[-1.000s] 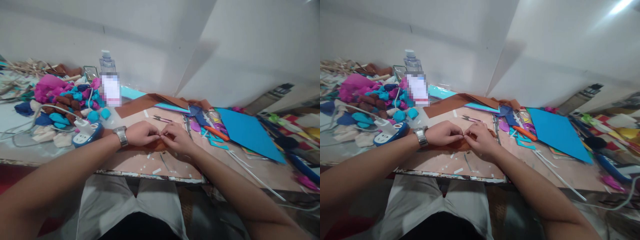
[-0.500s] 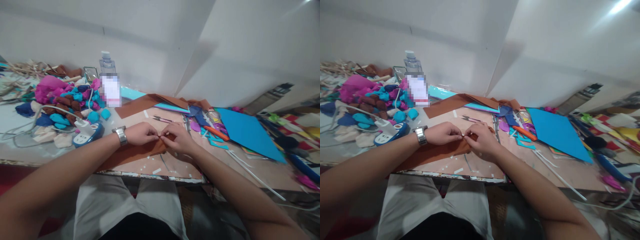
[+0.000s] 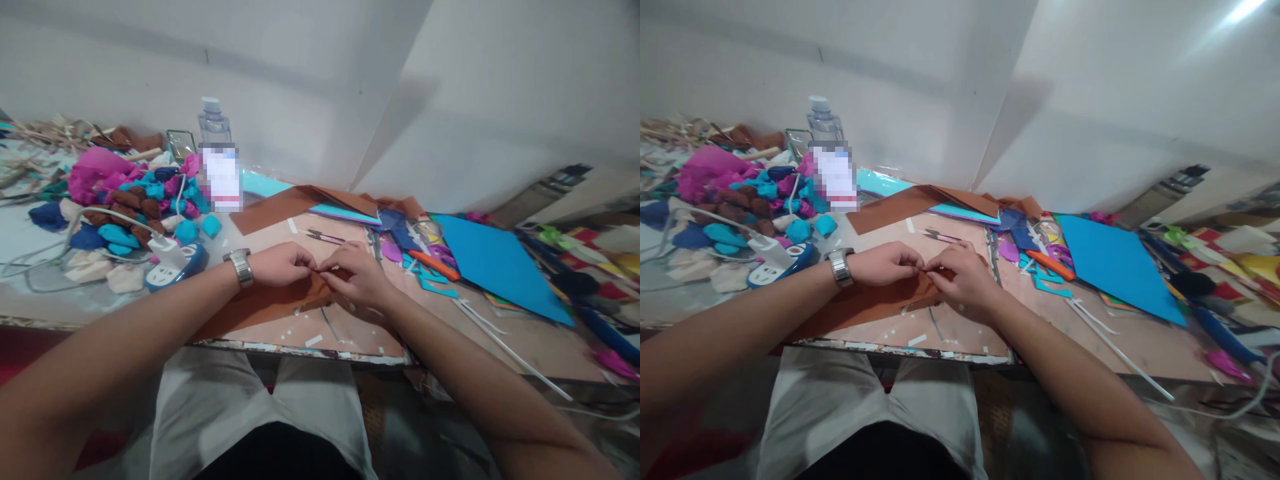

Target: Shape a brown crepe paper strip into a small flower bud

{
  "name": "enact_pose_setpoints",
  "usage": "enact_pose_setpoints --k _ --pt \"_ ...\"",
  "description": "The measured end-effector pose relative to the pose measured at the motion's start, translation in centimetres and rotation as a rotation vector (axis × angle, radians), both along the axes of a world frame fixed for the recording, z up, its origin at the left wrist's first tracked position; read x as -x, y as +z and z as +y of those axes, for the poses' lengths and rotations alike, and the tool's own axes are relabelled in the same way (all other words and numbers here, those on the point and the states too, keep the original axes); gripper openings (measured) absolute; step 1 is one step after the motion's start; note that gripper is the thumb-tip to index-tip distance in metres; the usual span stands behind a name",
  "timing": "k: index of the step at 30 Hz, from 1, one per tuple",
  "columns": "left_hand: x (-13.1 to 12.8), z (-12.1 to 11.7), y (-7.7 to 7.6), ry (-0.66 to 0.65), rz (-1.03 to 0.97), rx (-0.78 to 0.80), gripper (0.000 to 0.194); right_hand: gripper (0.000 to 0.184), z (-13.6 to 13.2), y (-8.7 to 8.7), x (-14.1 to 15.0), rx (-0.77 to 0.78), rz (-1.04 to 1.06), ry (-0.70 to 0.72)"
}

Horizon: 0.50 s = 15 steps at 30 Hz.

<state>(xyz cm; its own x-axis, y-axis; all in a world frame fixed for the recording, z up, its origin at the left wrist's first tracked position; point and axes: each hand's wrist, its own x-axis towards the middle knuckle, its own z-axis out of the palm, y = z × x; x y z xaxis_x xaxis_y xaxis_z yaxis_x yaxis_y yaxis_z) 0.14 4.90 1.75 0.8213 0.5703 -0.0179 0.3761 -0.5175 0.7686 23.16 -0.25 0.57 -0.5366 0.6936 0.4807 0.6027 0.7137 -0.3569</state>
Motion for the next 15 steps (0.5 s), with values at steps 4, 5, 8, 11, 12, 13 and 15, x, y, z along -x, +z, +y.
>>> enact_pose_setpoints --k 4,5,8,11,12,13,15 --pt "0.1 0.08 -0.08 0.017 -0.005 0.021 0.026 0.007 -0.08 0.06 0.04 -0.005 0.005 0.015" --pt "0.14 0.07 -0.06 0.018 -0.003 0.022 0.027 0.007 -0.09 0.07 0.05 -0.006 0.007 0.016" --pt "0.22 0.06 0.1 0.003 0.001 0.021 0.026 0.008 -0.1 0.08 0.07 -0.013 0.016 0.029" --pt "0.14 0.05 0.33 -0.015 -0.01 0.026 0.025 0.01 -0.11 0.16 0.07 -0.024 0.013 0.047" --pt "0.09 0.05 0.39 -0.019 -0.014 0.033 0.025 0.012 -0.13 0.2 0.07 -0.028 0.005 0.051" --pt "0.04 0.05 0.44 -0.018 -0.017 0.04 0.026 0.013 -0.14 0.24 0.06 -0.034 -0.004 0.054" --pt "-0.04 0.07 0.47 -0.012 -0.016 0.057 0.025 0.015 -0.16 0.28 0.02 -0.046 -0.021 0.057"
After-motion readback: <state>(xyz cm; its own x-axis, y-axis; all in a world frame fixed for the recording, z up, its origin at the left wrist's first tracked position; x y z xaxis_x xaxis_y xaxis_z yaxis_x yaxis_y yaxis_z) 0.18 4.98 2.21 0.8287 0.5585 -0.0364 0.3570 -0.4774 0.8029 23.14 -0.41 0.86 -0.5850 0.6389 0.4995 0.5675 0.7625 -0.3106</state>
